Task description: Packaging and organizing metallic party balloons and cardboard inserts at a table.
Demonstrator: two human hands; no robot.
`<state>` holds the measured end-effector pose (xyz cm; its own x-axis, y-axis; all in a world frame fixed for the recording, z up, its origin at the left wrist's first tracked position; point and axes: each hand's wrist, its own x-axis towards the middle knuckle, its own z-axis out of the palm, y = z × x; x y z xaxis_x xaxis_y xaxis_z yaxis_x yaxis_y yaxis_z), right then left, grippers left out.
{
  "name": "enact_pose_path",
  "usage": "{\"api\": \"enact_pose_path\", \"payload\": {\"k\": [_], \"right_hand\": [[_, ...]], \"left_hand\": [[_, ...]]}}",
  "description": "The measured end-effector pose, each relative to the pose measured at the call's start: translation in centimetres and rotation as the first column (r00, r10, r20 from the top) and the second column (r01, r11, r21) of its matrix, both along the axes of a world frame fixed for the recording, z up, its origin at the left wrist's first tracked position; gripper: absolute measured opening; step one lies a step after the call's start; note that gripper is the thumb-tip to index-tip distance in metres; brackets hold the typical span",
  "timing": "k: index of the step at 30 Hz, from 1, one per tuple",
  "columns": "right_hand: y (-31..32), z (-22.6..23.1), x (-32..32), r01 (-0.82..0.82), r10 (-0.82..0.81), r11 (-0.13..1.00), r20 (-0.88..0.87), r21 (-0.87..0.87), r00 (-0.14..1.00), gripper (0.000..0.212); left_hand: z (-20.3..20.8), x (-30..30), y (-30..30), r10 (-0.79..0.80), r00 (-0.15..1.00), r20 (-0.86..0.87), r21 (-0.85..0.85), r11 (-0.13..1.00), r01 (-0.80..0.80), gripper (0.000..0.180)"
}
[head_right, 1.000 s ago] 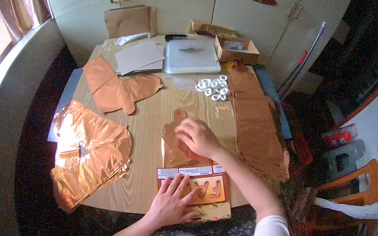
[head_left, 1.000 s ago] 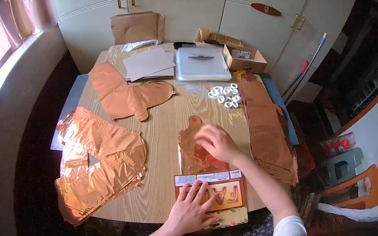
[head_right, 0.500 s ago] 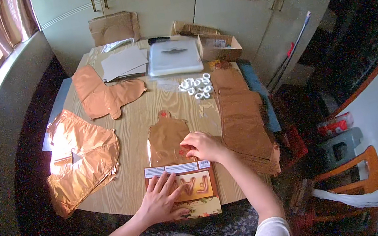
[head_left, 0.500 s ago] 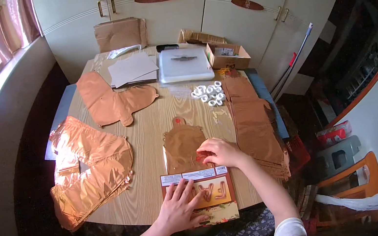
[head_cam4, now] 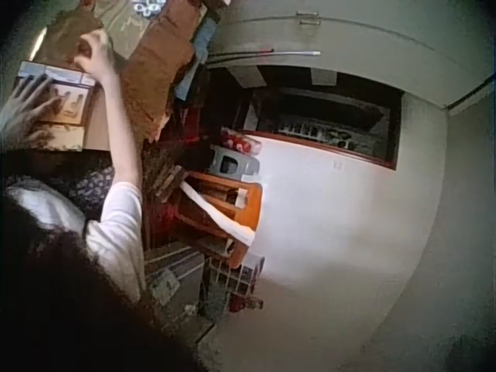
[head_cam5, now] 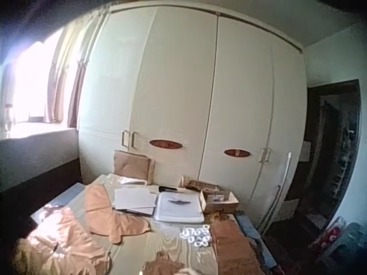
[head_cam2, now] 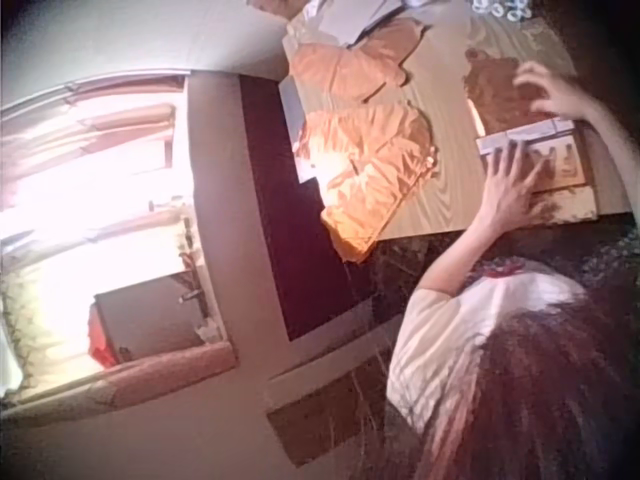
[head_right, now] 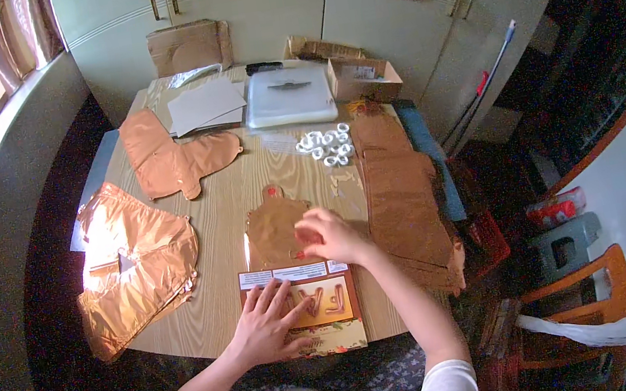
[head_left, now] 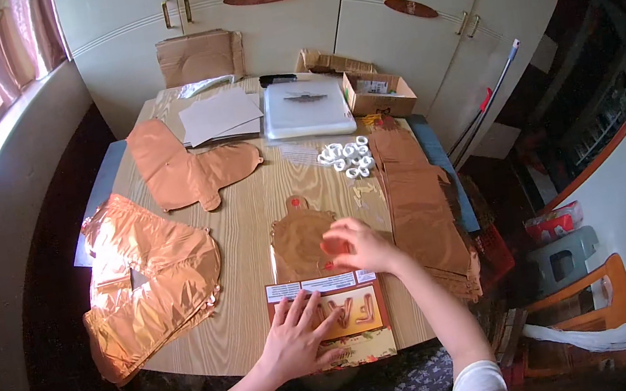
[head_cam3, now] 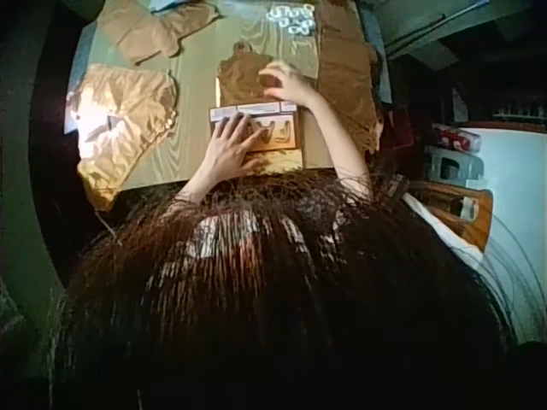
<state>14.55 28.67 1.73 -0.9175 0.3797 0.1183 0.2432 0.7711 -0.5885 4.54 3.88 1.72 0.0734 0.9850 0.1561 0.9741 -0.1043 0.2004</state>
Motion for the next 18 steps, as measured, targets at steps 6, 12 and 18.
{"api": "enact_pose_path", "payload": {"k": [6,12,18], "right_hand": [[1.6,-1.2,-2.9,0.253,-0.272,0.861,0.021,-0.440,0.962,0.070],[3.2,-2.2,-3.8,0.200,-0.177,0.767,0.098,-0.609,0.979,0.073],[3.0,-0.4,-3.2,0.185,-0.048,0.887,0.314,-0.423,0.948,0.050]], "left_hand": [[0.0,0.0,0.0,-0.004,1.000,-0.006,-0.019,1.000,0.004,0.068],[0.0,0.0,0.0,-0.006,1.000,-0.016,-0.008,1.000,0.006,0.069],[-0.4,-0.1,-0.2,-0.003,1.000,-0.008,0.017,1.000,0.003,0.069]]}}
